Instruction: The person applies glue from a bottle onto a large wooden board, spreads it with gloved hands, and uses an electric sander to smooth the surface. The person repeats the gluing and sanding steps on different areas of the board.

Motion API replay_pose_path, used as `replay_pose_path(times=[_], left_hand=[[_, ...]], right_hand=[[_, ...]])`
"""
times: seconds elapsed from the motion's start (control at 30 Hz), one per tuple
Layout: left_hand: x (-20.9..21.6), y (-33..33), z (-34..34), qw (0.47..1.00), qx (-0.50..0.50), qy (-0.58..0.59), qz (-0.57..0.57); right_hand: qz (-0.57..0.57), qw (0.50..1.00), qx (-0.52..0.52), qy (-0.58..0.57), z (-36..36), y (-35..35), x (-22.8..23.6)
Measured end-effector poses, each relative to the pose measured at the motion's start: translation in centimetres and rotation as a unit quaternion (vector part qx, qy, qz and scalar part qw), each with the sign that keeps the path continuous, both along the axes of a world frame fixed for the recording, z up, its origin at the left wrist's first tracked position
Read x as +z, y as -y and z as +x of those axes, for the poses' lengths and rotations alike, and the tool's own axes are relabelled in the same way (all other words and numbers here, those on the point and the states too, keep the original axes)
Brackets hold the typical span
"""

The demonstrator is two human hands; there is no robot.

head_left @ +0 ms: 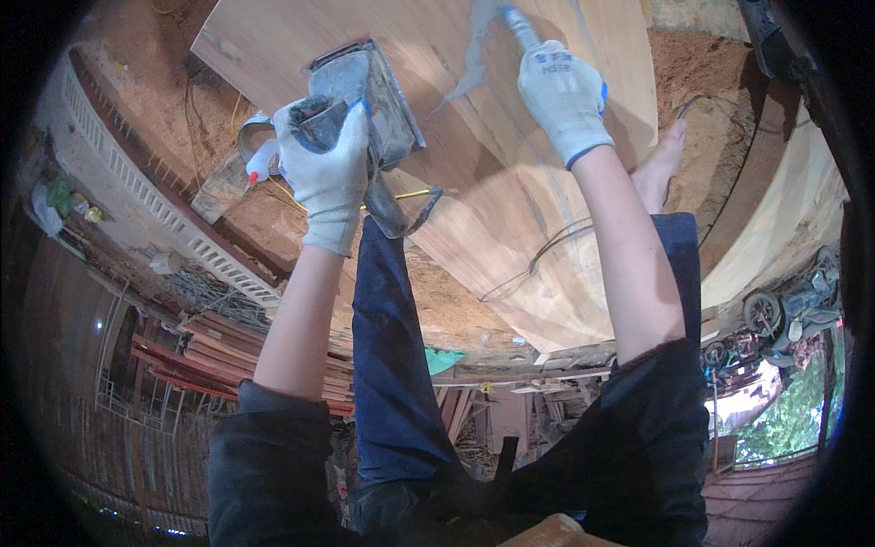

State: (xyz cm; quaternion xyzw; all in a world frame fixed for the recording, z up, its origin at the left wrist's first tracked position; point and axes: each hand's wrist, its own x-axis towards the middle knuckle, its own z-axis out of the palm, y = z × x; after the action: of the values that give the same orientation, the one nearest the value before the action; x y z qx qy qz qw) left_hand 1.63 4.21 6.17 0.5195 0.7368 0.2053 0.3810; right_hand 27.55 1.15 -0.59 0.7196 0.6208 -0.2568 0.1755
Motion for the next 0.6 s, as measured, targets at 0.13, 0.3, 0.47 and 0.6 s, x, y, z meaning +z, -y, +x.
replay_pose_path(times=[0.13,0.3,0.47,0.6], left_hand=[[0.0,-0.6,0.1,1.000,-0.023,-0.002,0.021],[-0.1,-1.1,0.5,0.999,-0.031,0.016,-0.003],[-0.4,-1.5,0.5,0.999,-0.028,0.003,0.018],[-0.7,-1.5,0.2,0.998,-0.046,-0.023,0.034]], right_hand=[[0.111,0.947,-0.276,-0.123,0.4,-0.8,-1.4],[0.063,0.665,-0.605,-0.432,-0.7,-2.6,-2.9],[0.065,0.645,-0.628,-0.430,-0.9,-3.2,-4.1],[0.078,0.622,-0.629,-0.459,-0.6,-3.3,-4.1]])
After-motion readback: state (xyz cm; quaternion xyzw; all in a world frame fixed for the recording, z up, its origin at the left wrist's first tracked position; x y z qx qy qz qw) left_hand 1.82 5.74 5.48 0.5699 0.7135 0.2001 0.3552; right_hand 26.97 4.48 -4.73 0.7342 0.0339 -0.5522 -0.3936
